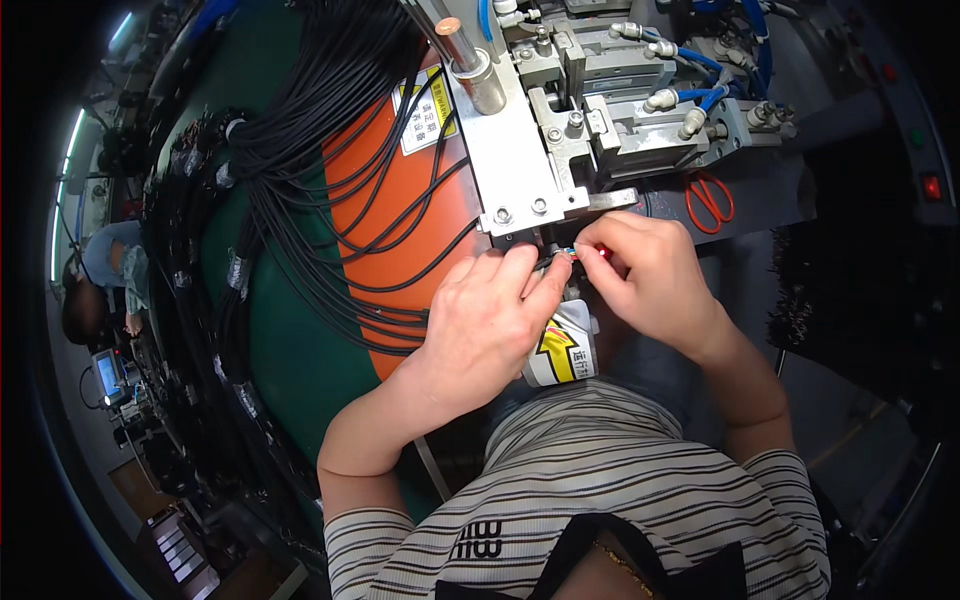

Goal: Manually inserting individual wires from a bundle into a connector block on an industrial assembly machine.

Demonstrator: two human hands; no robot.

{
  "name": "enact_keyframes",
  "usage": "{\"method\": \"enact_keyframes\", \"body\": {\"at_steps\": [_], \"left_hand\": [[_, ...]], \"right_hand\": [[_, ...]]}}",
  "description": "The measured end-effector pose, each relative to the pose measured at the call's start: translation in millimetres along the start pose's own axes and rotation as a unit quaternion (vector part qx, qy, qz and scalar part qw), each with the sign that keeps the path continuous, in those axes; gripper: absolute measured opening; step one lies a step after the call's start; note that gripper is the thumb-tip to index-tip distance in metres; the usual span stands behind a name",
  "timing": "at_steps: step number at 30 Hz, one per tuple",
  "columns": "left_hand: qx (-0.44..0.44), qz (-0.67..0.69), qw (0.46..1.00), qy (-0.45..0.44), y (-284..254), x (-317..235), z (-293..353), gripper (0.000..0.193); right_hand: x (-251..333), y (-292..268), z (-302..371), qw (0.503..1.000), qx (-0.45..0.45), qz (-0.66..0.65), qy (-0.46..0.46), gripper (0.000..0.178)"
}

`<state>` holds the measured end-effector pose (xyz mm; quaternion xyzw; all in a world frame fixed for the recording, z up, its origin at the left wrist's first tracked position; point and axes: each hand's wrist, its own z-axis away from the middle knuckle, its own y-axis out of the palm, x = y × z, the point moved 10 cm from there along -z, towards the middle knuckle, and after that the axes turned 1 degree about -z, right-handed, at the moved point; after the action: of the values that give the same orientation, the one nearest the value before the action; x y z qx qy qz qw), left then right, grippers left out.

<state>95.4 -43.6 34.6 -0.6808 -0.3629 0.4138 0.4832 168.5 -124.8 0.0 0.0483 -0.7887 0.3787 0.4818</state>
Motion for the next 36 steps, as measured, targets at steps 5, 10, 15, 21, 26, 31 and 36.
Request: {"method": "enact_keyframes", "body": {"at_steps": [5, 10, 15, 21, 26, 31, 36], "left_hand": [[-0.042, 0.064, 0.996, -0.049, -5.6, 19.0, 13.8, 0.041], [-0.095, 0.03, 0.993, -0.071, -14.8, 29.9, 34.9, 0.044], [-0.083, 0.036, 0.99, -0.111, -10.9, 36.3, 40.0, 0.045], [-0.134, 0.248, 0.955, -0.092, -20.9, 27.9, 30.0, 0.025], [-0.123, 0.307, 0.936, -0.121, -17.9, 36.1, 21.7, 0.025], [-0.138, 0.23, 0.962, -0.046, -19.2, 20.7, 14.7, 0.027], [-0.111, 0.115, 0.987, -0.007, -14.6, 4.8, 10.9, 0.03]], "right_hand": [[-38.3, 25.0, 13.0, 0.957, 0.056, -0.205, 0.195, 0.008], [-43.3, 27.3, 14.0, 0.959, 0.071, -0.178, 0.207, 0.011], [25.8, -7.6, 7.6, 0.997, -0.04, -0.063, -0.007, 0.018], [39.7, 7.5, 3.6, 0.975, -0.017, -0.181, -0.129, 0.029], [0.6, 31.7, 10.8, 0.843, 0.078, -0.507, 0.16, 0.022], [-7.3, 56.1, 15.0, 0.633, 0.175, -0.714, 0.241, 0.015], [-24.8, 48.2, 14.7, 0.81, 0.107, -0.522, 0.246, 0.016]]}}
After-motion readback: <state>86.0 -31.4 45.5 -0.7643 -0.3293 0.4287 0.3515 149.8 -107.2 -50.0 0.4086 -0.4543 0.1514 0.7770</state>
